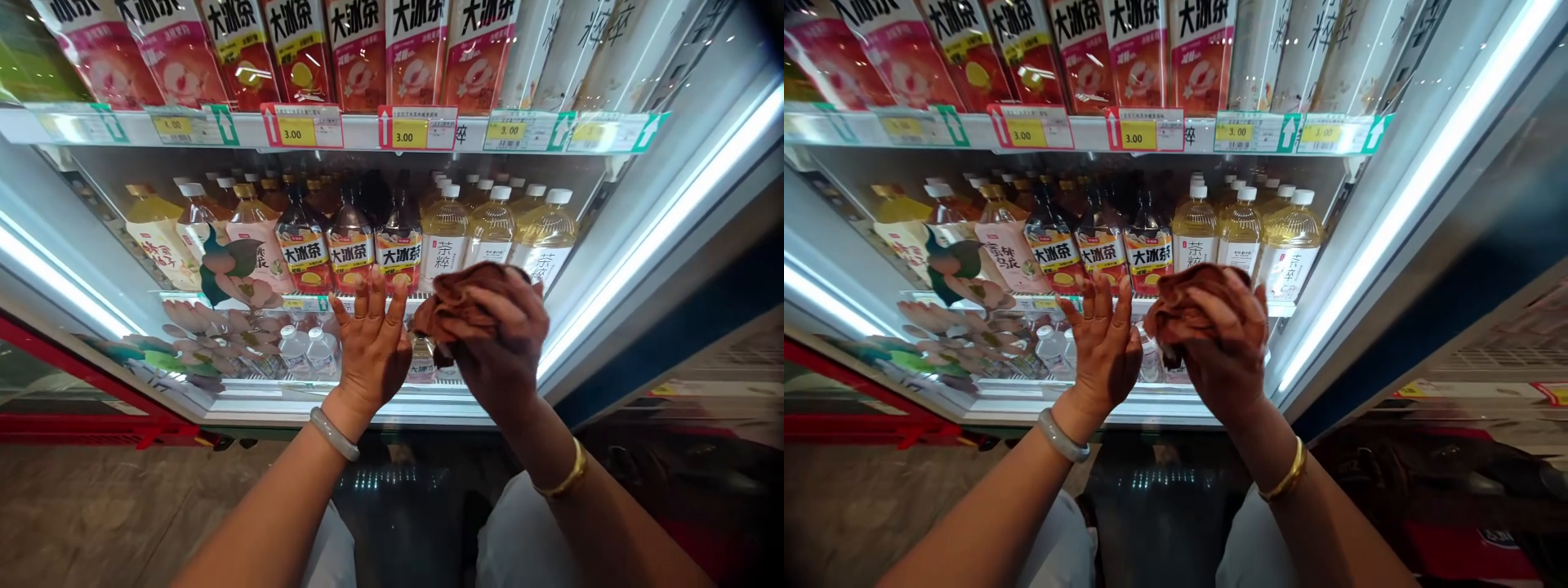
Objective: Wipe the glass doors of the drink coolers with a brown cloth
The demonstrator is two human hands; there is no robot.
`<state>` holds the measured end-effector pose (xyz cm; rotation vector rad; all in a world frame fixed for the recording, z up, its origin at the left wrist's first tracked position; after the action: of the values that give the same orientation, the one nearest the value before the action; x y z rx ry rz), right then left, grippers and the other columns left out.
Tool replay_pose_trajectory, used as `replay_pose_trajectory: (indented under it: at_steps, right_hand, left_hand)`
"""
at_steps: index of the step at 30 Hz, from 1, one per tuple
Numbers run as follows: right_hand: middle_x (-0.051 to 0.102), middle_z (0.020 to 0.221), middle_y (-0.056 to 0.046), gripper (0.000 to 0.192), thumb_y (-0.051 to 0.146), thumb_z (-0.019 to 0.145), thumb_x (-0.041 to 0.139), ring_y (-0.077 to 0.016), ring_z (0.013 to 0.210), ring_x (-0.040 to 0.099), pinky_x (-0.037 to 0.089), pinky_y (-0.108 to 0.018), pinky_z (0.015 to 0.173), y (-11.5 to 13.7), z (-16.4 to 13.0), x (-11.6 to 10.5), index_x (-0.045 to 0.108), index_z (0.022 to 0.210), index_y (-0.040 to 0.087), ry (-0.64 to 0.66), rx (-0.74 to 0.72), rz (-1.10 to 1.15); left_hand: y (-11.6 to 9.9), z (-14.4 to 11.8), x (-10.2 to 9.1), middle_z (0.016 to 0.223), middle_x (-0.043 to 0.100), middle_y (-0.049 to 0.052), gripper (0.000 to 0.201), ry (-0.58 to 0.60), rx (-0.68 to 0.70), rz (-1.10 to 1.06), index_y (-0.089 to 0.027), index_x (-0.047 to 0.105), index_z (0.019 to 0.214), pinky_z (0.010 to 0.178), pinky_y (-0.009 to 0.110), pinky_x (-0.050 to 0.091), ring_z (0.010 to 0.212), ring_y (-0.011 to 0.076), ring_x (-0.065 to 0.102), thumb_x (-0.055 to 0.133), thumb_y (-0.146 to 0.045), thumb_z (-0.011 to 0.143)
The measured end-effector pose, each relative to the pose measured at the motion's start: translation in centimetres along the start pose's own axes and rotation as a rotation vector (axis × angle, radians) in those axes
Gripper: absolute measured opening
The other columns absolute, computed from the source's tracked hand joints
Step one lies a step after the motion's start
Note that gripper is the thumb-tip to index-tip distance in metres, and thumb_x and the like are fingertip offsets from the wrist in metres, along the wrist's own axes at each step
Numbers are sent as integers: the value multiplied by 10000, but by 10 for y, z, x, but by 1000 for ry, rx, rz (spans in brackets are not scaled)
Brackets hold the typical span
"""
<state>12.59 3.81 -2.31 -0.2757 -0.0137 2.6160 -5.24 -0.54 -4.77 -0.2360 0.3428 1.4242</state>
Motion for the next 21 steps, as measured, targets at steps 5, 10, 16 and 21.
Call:
replay_pose_trajectory:
  at_steps: [5,10,16,21]
  right_hand:
    - [668,1337,1,151,236,883,767,-324,1474,465,363,-640,1271,1,-3,0,738,1004,322,26,3,-1]
    - [693,1293,11,171,232,886,775,-286,1445,507,365,-604,1284,-7,-15,-9,725,1028,313,101,-51,-4]
    - [634,1372,-17,196,193,850,791,-363,1454,478,403,-656,1226,-27,-7,-24,769,995,323,-42,44,-44]
    - [696,1308,23,115,228,891,765,-298,1444,506,451,-568,1215,-17,-21,-17,747,939,330,32,-25,-30]
  left_hand:
    - [-16,1,10,1750,18,77,896,37,42,-39,-214,64,1697,1315,504,-139,1638,241,-34,544,-205,941]
    - [-23,4,15,1751,17,75,884,31,37,-28,-222,70,1696,1299,494,-180,1638,204,-54,534,-185,944]
    - [-43,9,19,1755,28,90,897,89,36,-79,-207,56,1697,1288,514,-193,1635,236,-63,503,-143,922]
    - [-47,6,26,1748,29,88,907,85,54,-96,-214,58,1698,1291,502,-197,1636,245,-34,542,-184,931]
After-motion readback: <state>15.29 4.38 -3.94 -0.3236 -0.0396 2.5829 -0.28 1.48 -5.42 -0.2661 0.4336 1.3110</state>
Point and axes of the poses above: each hand's wrist, its own z-axis towards the middle knuckle, its own x-axis out of the palm, y = z × x, the point moved 3 cm from there along z, towards the middle knuckle
